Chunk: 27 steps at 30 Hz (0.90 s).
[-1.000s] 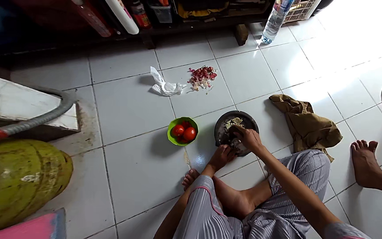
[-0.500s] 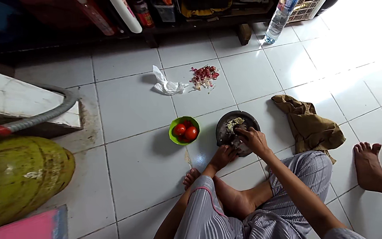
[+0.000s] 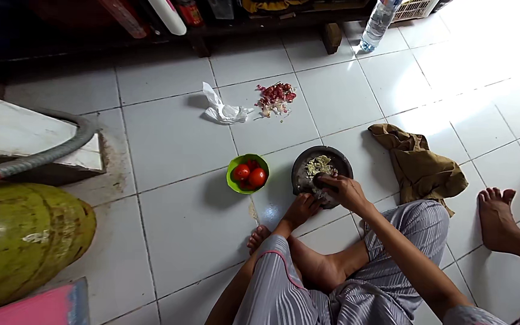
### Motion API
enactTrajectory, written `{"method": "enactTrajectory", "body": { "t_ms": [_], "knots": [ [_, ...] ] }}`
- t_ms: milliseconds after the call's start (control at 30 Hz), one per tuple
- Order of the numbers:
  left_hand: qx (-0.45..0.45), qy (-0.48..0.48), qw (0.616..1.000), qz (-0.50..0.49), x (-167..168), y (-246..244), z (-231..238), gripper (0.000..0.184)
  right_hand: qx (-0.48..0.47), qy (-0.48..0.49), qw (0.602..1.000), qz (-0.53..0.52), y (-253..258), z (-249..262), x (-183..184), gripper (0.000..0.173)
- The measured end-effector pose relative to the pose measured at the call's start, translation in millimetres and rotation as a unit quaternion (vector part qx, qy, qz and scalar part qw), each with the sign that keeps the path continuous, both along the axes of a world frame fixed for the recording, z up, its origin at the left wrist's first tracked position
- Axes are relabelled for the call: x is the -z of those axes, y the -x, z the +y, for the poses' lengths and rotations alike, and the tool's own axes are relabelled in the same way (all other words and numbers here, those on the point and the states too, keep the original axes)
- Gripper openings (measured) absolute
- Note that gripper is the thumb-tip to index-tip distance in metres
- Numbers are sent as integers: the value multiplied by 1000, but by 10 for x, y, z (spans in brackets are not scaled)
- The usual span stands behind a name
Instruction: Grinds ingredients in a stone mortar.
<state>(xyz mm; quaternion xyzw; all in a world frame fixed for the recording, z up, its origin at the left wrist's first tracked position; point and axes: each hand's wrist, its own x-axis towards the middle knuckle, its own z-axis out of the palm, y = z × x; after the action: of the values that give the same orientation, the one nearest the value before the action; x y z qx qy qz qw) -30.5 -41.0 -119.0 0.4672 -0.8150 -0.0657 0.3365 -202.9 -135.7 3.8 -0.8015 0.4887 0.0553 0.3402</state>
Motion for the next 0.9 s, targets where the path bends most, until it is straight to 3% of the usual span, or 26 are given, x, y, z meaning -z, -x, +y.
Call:
{"method": "enactTrajectory", "body": {
  "t_ms": [100,233,400,500,600,700,767,900],
  "knots": [
    [-3,20,1000,-7,74,6,-14,23,-57,-24,997,37,-103,77,20,41],
    [-10,54,998,-10,148,3,-13,23,-9,16,998,53,-173,-12,100,40],
    [-21,64,998,-5,145,1,-17,23,139,42,986,-84,58,-233,86,42],
    [-10,30,999,4,128,0,7,25,173,90,970,-144,61,-112,27,46],
    [-17,43,999,2,157,9,3,24,143,92,984,-55,-101,98,175,48],
    [-32,75,997,3,164,9,-11,22,89,26,994,58,-248,114,246,49],
    [-20,45,999,7,107,6,-11,23,117,-10,992,56,-269,-15,44,48],
    [-17,13,1000,3,95,8,15,25,171,66,983,1,-296,78,17,49]
  ]
}}
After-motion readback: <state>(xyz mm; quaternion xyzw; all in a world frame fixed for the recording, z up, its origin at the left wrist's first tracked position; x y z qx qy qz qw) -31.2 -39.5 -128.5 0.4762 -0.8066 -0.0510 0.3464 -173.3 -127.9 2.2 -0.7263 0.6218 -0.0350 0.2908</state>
